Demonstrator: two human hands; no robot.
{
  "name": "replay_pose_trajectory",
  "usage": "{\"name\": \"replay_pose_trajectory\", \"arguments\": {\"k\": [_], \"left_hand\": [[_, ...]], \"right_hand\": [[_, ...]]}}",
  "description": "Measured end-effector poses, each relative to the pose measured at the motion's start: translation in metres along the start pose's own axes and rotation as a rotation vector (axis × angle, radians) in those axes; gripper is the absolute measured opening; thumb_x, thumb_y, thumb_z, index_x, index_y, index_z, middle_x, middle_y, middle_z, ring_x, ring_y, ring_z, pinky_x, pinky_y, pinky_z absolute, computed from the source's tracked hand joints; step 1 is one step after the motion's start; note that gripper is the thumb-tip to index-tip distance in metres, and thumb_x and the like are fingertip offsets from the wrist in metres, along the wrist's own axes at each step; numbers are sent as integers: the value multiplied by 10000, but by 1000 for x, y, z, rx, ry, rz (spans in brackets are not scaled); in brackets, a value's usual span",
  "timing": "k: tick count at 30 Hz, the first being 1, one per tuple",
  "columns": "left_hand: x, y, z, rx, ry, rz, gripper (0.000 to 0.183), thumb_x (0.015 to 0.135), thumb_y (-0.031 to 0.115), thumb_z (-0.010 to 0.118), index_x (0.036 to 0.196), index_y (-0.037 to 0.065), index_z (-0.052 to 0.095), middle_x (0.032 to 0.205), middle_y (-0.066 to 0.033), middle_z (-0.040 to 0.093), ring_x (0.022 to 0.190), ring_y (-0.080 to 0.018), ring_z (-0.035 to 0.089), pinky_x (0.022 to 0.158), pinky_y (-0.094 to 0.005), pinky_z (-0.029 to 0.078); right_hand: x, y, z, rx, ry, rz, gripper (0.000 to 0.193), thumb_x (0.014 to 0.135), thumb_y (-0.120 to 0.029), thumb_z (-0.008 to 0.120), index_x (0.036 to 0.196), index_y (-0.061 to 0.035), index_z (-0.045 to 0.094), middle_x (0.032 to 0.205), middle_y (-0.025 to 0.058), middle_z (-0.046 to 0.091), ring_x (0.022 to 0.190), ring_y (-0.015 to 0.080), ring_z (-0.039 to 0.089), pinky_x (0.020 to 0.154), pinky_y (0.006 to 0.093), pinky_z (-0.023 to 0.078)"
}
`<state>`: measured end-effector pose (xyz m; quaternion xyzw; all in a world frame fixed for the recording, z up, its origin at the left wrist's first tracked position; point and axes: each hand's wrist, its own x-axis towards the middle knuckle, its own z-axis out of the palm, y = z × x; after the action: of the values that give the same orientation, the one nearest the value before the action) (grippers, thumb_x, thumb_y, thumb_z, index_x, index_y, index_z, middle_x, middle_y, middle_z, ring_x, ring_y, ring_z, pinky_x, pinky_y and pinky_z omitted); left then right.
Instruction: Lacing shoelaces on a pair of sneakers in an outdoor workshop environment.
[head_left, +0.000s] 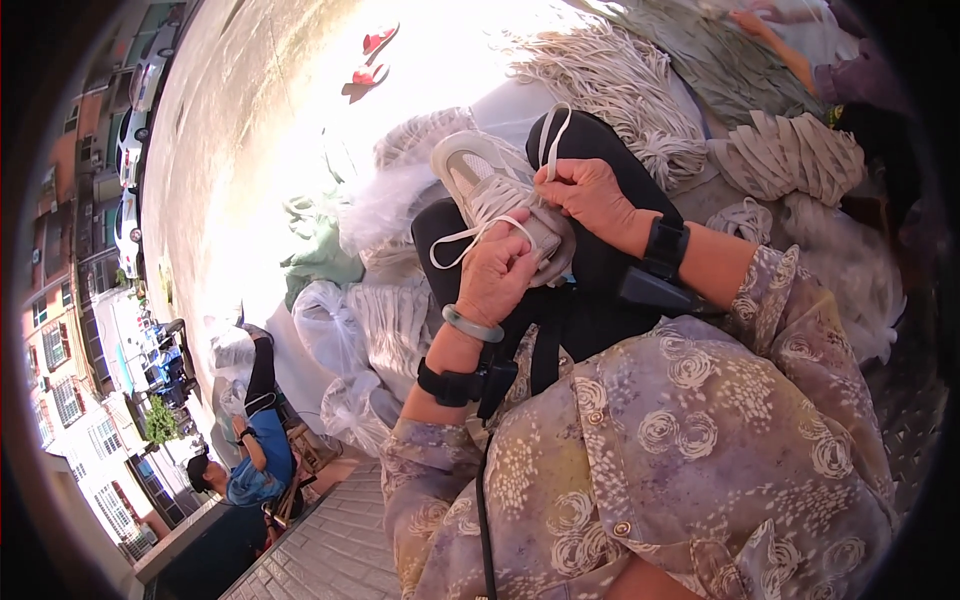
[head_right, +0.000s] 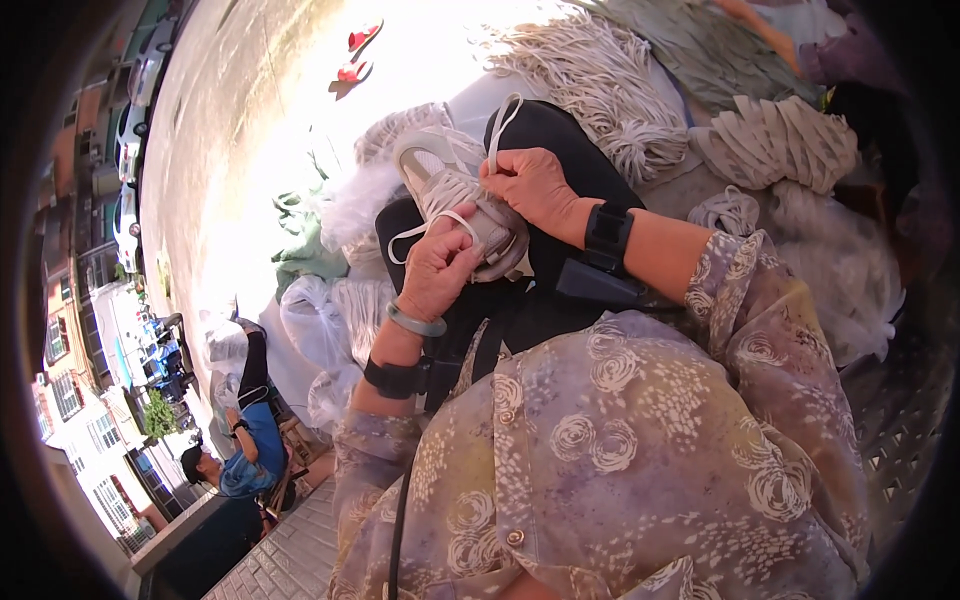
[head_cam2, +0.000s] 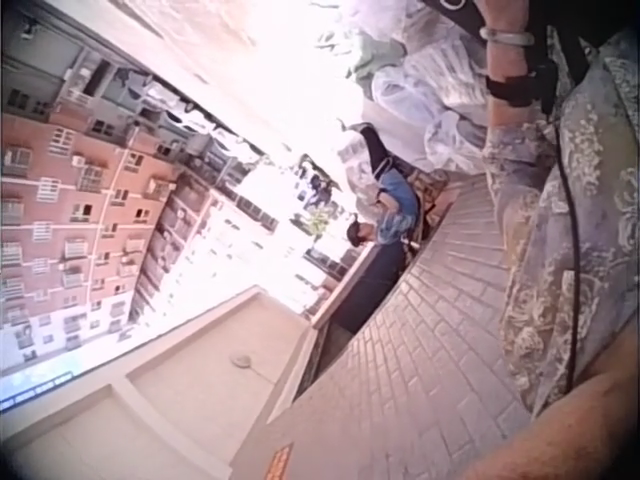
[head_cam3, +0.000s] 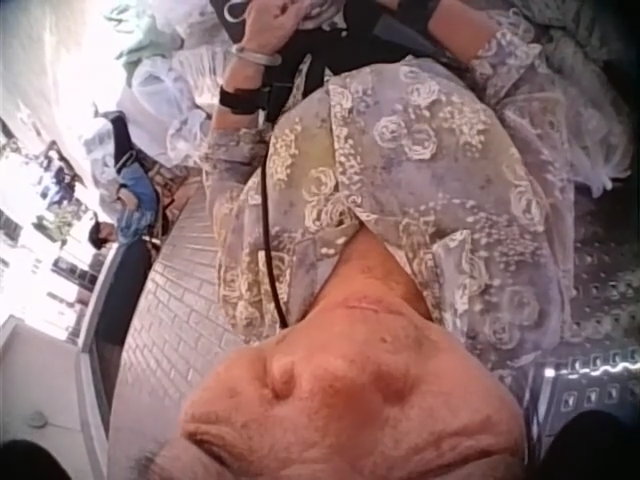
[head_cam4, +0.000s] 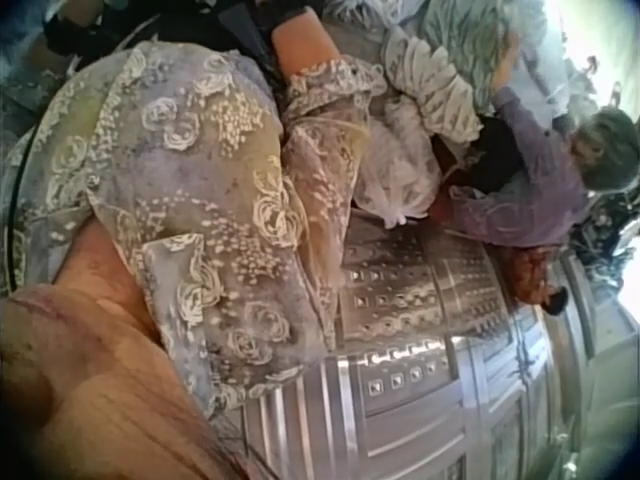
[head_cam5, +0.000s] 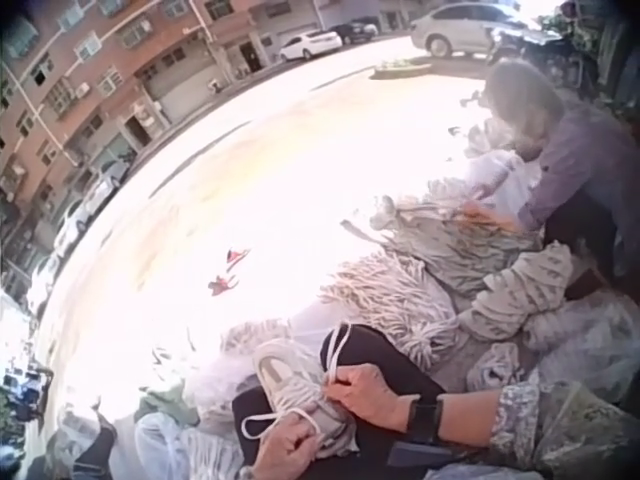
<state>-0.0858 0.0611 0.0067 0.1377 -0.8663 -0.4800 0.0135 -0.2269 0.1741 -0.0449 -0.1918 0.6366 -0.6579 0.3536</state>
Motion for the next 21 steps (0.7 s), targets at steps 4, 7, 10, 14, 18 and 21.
{"name": "replay_pose_trajectory", "arguments": {"k": [4,7,10,14,18,21], "left_hand": [[-1,-2,1,-19,17,22,87,699,53,614,695,4,542,1163,-108,563,585,-147,531,568,-250,424],[-6,-7,1,-86,15,-37,66,726,49,610,730,1,565,1016,-89,616,576,-123,525,554,-242,428],[-17,-13,-1,-278,81,-153,137,854,97,567,750,14,598,797,-22,618,568,-32,513,512,-173,404],[-28,-3,-17,-431,272,-296,156,864,159,579,839,17,637,642,17,565,519,-30,481,472,-156,362],[-45,-21,-40,-610,506,-401,167,863,176,579,830,19,626,617,13,541,477,-41,463,436,-165,347],[-54,-34,-44,-880,670,-401,174,857,189,594,782,32,605,592,3,542,461,-45,474,411,-177,365]], "right_hand": [[-2,-2,-1,-93,1,-58,114,750,-111,595,788,-11,635,579,60,550,566,56,493,545,237,417],[-4,-6,-1,-234,3,-150,89,733,-94,576,767,-17,605,573,85,531,536,117,499,538,263,416],[0,-13,-3,-393,-23,-271,69,728,-87,549,731,-19,554,579,110,523,534,224,517,533,307,418],[7,-12,-4,-701,-85,-604,82,736,-111,542,733,-32,521,627,128,555,622,334,557,560,382,435],[5,-9,2,-763,-116,-731,120,749,-153,569,793,-46,539,649,123,573,655,323,580,584,408,444],[8,-11,-2,-728,-171,-492,186,768,-218,595,838,-52,544,642,113,581,639,310,584,575,392,444]]}}
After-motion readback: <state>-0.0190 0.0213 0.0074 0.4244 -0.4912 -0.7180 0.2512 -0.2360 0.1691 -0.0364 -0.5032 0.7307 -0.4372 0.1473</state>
